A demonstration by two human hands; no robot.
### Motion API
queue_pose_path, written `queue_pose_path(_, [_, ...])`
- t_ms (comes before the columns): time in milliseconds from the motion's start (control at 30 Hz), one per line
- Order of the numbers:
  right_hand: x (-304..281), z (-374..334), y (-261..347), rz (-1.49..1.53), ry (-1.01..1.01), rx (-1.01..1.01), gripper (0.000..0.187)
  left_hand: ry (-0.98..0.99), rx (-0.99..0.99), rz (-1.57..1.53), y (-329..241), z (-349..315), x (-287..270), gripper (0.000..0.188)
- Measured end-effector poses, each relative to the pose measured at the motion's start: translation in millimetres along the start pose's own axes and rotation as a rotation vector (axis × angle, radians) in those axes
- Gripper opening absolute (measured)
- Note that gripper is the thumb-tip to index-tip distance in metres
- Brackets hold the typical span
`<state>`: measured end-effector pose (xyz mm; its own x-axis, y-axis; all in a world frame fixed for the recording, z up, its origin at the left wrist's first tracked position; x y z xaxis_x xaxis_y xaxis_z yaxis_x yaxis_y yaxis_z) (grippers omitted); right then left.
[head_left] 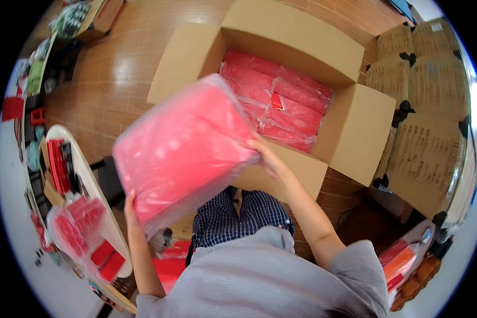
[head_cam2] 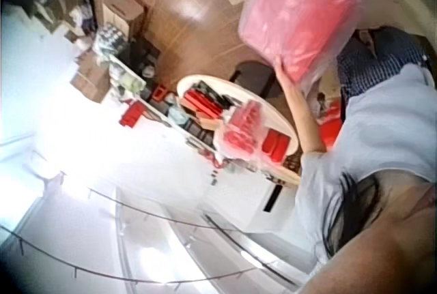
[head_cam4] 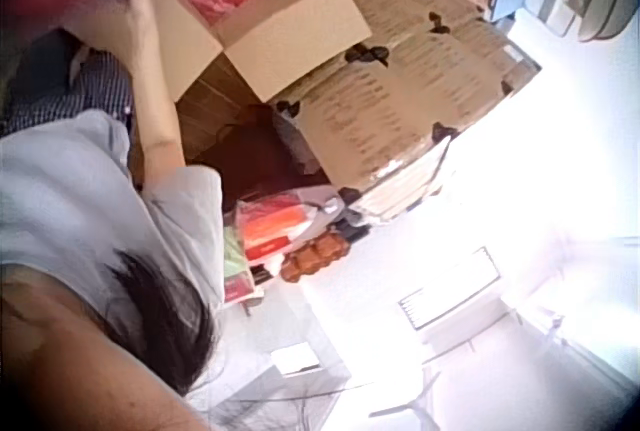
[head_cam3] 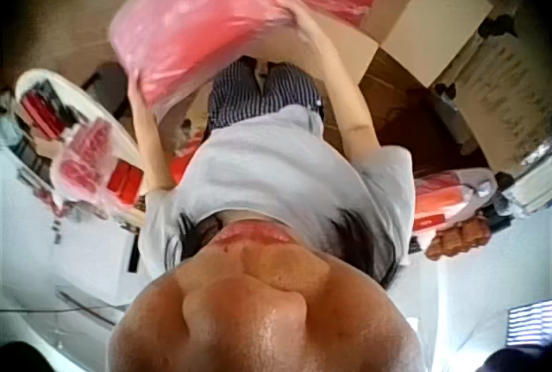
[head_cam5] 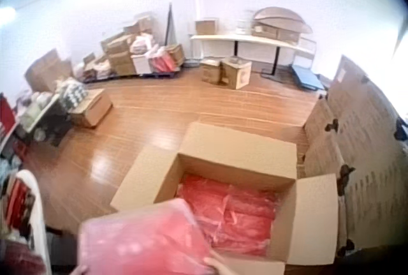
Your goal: The person places red packaged items into a cardboard shipping box, arranging them in layers, and then adds a silver shipping envelope on top.
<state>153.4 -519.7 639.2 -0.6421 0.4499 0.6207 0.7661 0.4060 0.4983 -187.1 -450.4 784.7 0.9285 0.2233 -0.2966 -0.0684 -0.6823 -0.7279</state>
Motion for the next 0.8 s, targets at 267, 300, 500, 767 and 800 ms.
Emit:
queue_pose_path(267, [-153,40,18,0.290,-0.606,-0.137,0.054,0.603,-0.381,0.240,29,187,263,0.053])
queue_pose_path(300, [-165,59,21,0.366,-0.662,-0.124,0.042,0.641,-0.436,0.271,31,215,292,0.051])
queue_pose_path(500, [-221,206,56,0.515,-0.610,-0.038,0.023,0.642,-0.611,0.403,23,306,438,0.051])
queue_pose_path(767, [-230,356,103,0.403,-0.815,0.109,0.060,1.011,0.210,0.323,-6,364,404,0.063])
queue_pose_path(800, [-237,353,98,0.398,-0.836,0.116,0.060,1.019,0.188,0.317,-1,365,391,0.063])
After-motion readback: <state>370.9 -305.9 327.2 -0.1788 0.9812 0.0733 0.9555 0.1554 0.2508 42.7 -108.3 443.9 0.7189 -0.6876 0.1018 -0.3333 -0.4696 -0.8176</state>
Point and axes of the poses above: each hand's wrist, its own z-axis towards the middle knuckle, its own x-axis out of the palm, y = z × x, the point moved 2 cm from there along z, towards the middle knuckle, and after that the axes turned 5 degrees about -y, right-handed, at the moved point
